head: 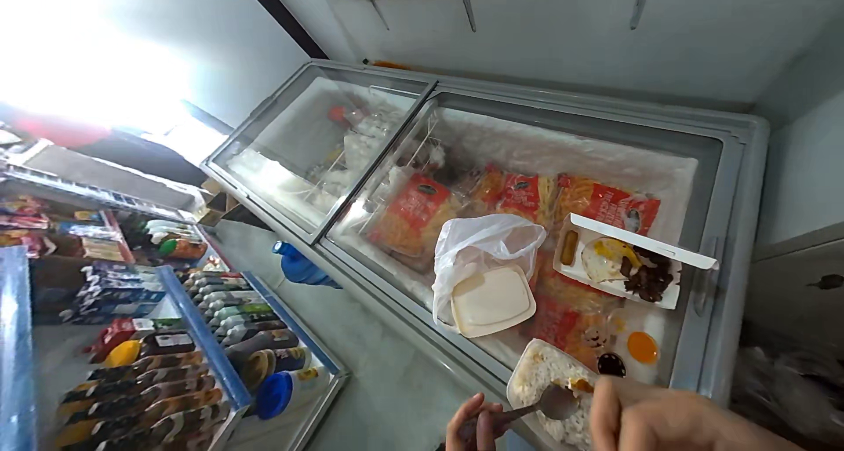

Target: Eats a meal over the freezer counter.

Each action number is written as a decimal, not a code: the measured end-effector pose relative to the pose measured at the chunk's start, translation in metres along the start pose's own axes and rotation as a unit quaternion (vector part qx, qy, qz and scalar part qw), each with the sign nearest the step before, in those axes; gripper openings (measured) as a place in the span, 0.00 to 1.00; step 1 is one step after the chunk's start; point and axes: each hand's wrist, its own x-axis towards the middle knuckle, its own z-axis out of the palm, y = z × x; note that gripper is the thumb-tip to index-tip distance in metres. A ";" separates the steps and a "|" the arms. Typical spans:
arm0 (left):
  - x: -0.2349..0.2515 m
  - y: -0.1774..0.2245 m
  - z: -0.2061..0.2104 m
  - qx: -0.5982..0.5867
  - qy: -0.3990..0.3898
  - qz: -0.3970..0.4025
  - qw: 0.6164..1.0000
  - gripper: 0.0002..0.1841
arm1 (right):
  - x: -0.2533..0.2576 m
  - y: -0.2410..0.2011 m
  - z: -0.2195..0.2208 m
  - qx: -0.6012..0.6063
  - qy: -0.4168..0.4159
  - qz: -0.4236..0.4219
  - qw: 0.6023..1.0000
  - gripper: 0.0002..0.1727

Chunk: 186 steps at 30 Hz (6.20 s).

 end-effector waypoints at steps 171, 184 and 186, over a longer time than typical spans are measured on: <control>0.034 0.029 -0.008 -0.096 -0.004 -0.107 0.990 0.13 | -0.082 0.080 -0.001 -0.544 0.108 0.241 0.796 0.23; 0.102 0.130 -0.021 -0.174 -0.110 -0.088 0.975 0.14 | -0.073 0.067 -0.015 -0.501 0.069 0.241 0.829 0.15; 0.108 0.142 -0.021 -0.184 -0.124 -0.073 0.972 0.14 | -0.071 0.067 -0.017 -0.506 0.069 0.238 0.826 0.15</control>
